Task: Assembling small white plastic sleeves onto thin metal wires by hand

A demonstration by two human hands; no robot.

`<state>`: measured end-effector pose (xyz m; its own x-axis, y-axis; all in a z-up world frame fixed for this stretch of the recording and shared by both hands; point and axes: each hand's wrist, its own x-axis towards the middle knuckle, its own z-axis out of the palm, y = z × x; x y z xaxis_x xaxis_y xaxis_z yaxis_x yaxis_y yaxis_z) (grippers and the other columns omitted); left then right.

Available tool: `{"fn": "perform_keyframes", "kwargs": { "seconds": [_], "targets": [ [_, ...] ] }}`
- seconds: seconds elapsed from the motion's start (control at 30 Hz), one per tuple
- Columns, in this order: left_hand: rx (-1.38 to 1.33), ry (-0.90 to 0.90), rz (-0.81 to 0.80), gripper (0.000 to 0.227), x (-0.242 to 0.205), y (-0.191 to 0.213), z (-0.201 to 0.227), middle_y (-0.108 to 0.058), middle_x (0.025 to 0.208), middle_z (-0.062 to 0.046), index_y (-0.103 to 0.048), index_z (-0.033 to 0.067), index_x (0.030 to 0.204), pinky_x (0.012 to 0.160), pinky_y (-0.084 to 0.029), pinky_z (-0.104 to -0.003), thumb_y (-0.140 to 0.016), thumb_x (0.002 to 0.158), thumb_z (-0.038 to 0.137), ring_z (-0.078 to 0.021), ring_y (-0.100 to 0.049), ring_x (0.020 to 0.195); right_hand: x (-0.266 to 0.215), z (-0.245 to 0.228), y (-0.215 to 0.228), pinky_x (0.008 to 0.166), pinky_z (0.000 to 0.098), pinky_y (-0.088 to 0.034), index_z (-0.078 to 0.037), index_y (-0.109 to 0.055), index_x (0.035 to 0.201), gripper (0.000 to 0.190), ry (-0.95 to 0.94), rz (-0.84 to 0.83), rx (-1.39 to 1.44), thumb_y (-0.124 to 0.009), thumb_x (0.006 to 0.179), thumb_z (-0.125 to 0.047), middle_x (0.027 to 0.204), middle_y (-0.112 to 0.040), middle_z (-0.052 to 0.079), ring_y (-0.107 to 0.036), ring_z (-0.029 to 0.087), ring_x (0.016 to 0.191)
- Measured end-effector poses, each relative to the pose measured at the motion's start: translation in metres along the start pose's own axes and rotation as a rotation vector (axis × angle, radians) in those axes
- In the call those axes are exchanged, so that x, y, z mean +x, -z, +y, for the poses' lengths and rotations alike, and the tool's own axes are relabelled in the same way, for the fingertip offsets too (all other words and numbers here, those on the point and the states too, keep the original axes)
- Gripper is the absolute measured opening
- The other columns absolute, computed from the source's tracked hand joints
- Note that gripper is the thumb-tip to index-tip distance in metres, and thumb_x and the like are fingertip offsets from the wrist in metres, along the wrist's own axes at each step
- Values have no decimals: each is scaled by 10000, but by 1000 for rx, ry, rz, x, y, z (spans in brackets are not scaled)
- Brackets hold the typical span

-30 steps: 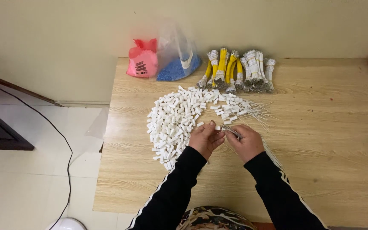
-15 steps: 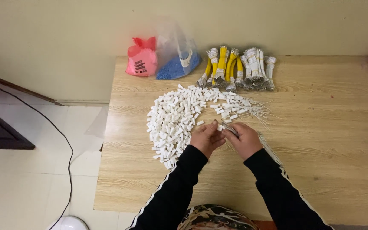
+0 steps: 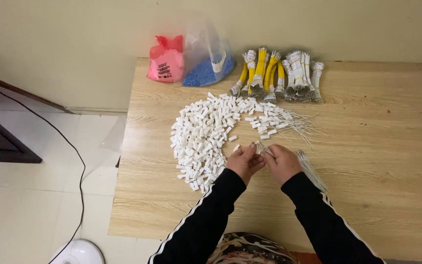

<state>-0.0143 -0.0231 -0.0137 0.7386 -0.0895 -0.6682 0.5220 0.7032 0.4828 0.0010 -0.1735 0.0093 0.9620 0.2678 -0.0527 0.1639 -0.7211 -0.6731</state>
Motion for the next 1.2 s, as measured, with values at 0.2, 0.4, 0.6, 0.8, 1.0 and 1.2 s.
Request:
{"fn": "perform_keyframes", "kwargs": {
  "seconds": [0.2,0.4,0.6,0.8,1.0,1.2],
  "targets": [
    [119,-24,-14,375,18,12,1,-629,826,-181,-558,36,944,796,-590,-486,-788,867,322,-324,-706,824,-4,-21,5,807,465,-524,-64,-669,944,219,-195,9,88,-547,983,-242,805,-665,189,-665,393,879],
    [536,-140,181,267,56,29,-11,-672,846,-136,-634,66,1012,661,-629,-352,-752,864,255,-216,-717,701,2,-15,36,865,492,-502,-84,-667,1059,302,-325,95,172,-400,1029,-222,949,-716,165,-656,368,1010],
    [1209,-201,244,423,55,31,-8,-592,1227,-1,-638,306,1186,992,-447,-547,-729,815,485,-284,-572,1185,-1,-6,44,744,559,-471,-112,-540,1112,360,-420,276,242,-430,1038,-447,783,-623,198,-641,394,821],
    [1720,-614,193,289,24,26,48,-507,1169,-147,-575,77,1197,831,-569,-506,-566,912,123,-401,-665,954,-1,-10,22,524,276,-433,-50,-564,841,217,-310,103,532,-522,985,-207,591,-485,28,-504,134,545],
    [2032,-612,167,201,68,54,33,-542,1091,-121,-631,55,1059,755,-585,-489,-536,887,98,-386,-677,923,0,-13,9,409,197,-351,-25,-626,778,197,-309,37,715,-643,909,-169,444,-447,33,-434,84,392],
    [2031,-580,158,165,49,47,39,-548,1067,-114,-635,119,1005,728,-578,-433,-547,874,167,-338,-699,856,2,2,0,393,202,-345,0,-633,828,172,-328,51,721,-672,875,-161,544,-517,71,-457,81,425]
  ]
}}
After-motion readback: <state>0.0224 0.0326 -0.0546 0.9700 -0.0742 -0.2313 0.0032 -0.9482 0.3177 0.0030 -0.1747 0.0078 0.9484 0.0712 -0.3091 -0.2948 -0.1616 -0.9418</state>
